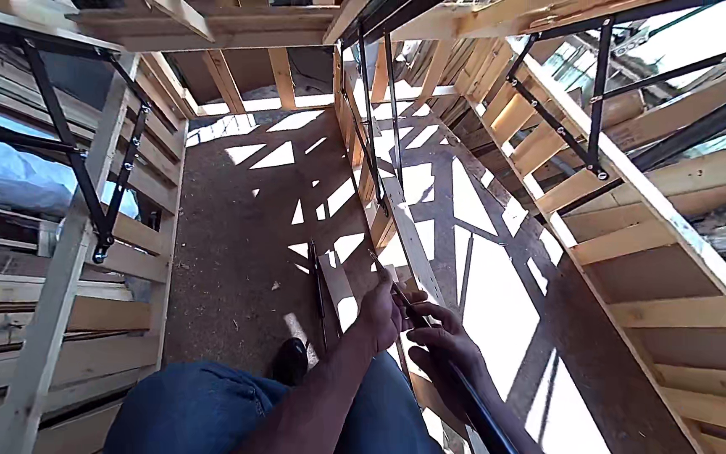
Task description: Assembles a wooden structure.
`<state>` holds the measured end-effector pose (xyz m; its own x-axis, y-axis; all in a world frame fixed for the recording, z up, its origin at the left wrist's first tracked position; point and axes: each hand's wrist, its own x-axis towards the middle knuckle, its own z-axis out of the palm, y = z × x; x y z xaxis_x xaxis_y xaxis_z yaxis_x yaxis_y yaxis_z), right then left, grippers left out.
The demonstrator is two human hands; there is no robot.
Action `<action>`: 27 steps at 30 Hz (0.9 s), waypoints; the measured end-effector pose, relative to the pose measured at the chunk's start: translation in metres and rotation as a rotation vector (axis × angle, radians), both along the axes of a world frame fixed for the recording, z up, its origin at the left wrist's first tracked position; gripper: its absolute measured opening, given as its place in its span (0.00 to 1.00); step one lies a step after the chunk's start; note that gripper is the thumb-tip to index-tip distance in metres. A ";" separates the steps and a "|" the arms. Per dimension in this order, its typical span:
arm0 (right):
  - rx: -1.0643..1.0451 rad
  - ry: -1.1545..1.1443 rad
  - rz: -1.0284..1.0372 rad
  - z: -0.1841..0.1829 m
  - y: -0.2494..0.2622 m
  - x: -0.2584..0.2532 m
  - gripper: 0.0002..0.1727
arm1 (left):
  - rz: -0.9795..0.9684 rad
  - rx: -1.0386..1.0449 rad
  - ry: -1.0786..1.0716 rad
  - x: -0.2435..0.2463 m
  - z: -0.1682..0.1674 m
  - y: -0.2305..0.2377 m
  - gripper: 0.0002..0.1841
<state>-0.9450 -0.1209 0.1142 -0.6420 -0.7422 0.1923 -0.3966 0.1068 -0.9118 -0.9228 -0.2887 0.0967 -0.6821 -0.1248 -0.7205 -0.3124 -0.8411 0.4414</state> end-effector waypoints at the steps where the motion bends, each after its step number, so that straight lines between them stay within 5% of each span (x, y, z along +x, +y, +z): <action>1: 0.053 0.053 -0.020 0.001 -0.006 0.004 0.15 | -0.002 -0.042 -0.024 -0.005 0.020 0.001 0.26; 4: 0.153 -0.109 -0.153 0.010 -0.017 0.016 0.30 | 0.021 -0.199 -0.118 -0.012 0.049 -0.013 0.10; 6: 0.069 -0.704 -0.212 0.027 -0.027 0.017 0.22 | 0.033 -0.299 -0.129 -0.021 0.061 -0.032 0.13; 8: 0.070 -1.087 -0.084 0.039 -0.034 0.015 0.27 | 0.060 -0.408 -0.079 -0.034 0.069 -0.049 0.14; 10: 0.145 -1.088 0.075 0.040 -0.041 0.011 0.27 | 0.113 -0.478 0.014 -0.052 0.076 -0.065 0.14; 13: 0.125 -1.023 0.026 0.038 -0.060 -0.007 0.25 | 0.152 -0.446 0.146 -0.077 0.074 -0.091 0.15; 20: 0.186 -1.025 -0.062 0.027 -0.099 -0.059 0.27 | -0.001 -0.389 0.163 -0.077 0.047 -0.099 0.23; 27: 0.216 -1.038 -0.109 0.024 -0.111 -0.070 0.26 | -0.014 -0.328 0.084 -0.090 0.042 -0.107 0.19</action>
